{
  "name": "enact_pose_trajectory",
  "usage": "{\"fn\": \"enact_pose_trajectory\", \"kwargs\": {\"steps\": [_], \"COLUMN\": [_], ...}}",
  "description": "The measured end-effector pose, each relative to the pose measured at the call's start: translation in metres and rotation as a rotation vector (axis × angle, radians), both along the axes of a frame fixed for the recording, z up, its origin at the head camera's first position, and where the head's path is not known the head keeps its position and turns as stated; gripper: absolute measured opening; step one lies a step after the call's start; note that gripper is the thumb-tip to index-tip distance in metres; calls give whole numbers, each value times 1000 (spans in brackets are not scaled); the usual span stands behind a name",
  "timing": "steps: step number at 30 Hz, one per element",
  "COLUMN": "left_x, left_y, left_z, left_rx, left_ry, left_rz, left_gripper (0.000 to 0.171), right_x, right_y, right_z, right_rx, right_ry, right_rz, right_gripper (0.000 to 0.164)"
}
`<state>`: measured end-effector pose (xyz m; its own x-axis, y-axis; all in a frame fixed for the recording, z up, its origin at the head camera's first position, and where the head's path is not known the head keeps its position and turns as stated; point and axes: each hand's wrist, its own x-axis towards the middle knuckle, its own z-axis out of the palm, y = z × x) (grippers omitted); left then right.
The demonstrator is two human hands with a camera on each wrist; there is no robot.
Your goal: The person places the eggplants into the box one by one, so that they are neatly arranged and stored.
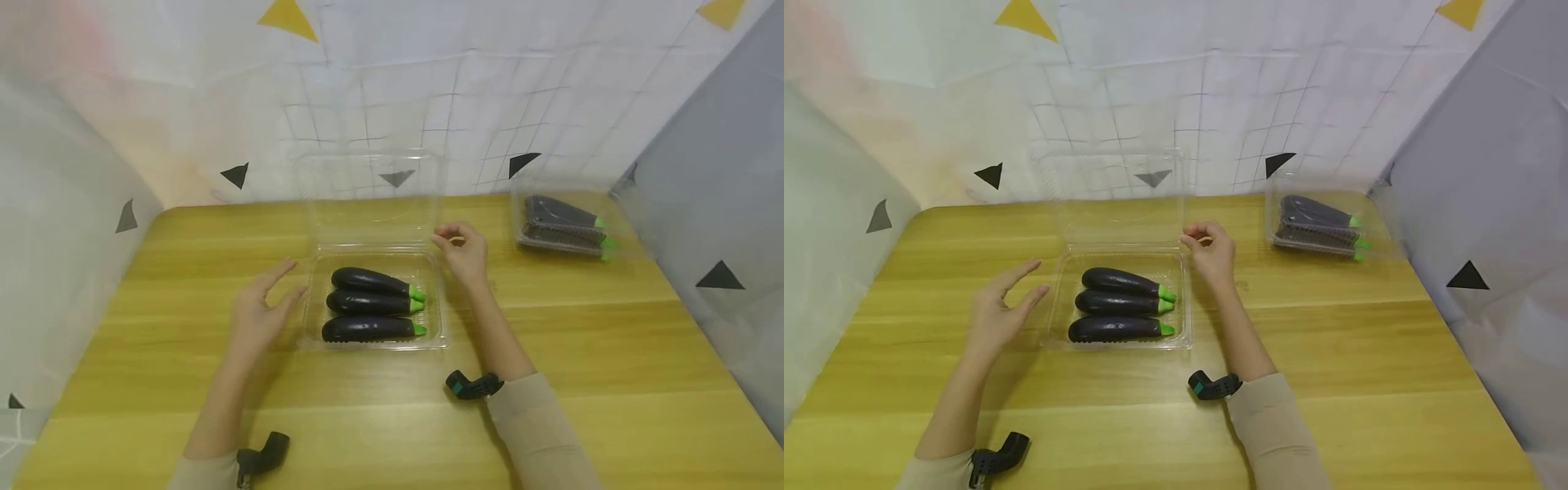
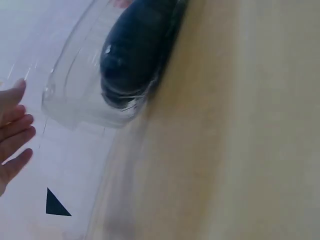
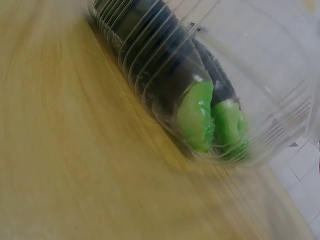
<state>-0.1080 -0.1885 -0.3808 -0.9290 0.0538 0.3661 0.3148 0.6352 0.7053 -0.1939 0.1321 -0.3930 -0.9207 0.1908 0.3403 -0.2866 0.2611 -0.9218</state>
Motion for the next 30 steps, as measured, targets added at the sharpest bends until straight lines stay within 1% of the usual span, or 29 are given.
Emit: {"fn": "enact_pose_trajectory", "kwargs": {"steps": [2,3,5,7,10,13,17,19,23,26,27,30], "left_x": [-7,-10,-18,-26,-38,-50,-65,-71,-78,-82,-83,-87], "left_y": [-2,-2,-3,-3,-2,0,0,-1,-2,0,1,3], "left_z": [1,1,1,0,-1,0,1,1,0,0,0,-3], "left_rx": [59,82,112,130,124,142,169,165,112,80,76,74], "left_ry": [67,84,89,74,55,66,79,73,69,83,89,106], "left_rz": [57,81,118,131,126,108,117,122,103,85,81,83], "left_gripper": [37,34,30,29,29,29,32,34,33,29,27,21], "right_x": [4,5,6,6,6,7,7,7,8,7,6,-2], "right_y": [-2,-2,-1,0,2,3,2,1,1,2,3,8], "right_z": [7,8,8,6,2,2,4,5,6,4,2,-11], "right_rx": [9,4,-2,-7,-14,-10,-10,-13,-9,-2,0,8], "right_ry": [7,6,9,12,27,48,62,54,44,60,68,93], "right_rz": [5,9,15,18,15,8,21,29,33,31,30,27], "right_gripper": [13,13,13,13,12,10,10,10,10,9,9,8]}}
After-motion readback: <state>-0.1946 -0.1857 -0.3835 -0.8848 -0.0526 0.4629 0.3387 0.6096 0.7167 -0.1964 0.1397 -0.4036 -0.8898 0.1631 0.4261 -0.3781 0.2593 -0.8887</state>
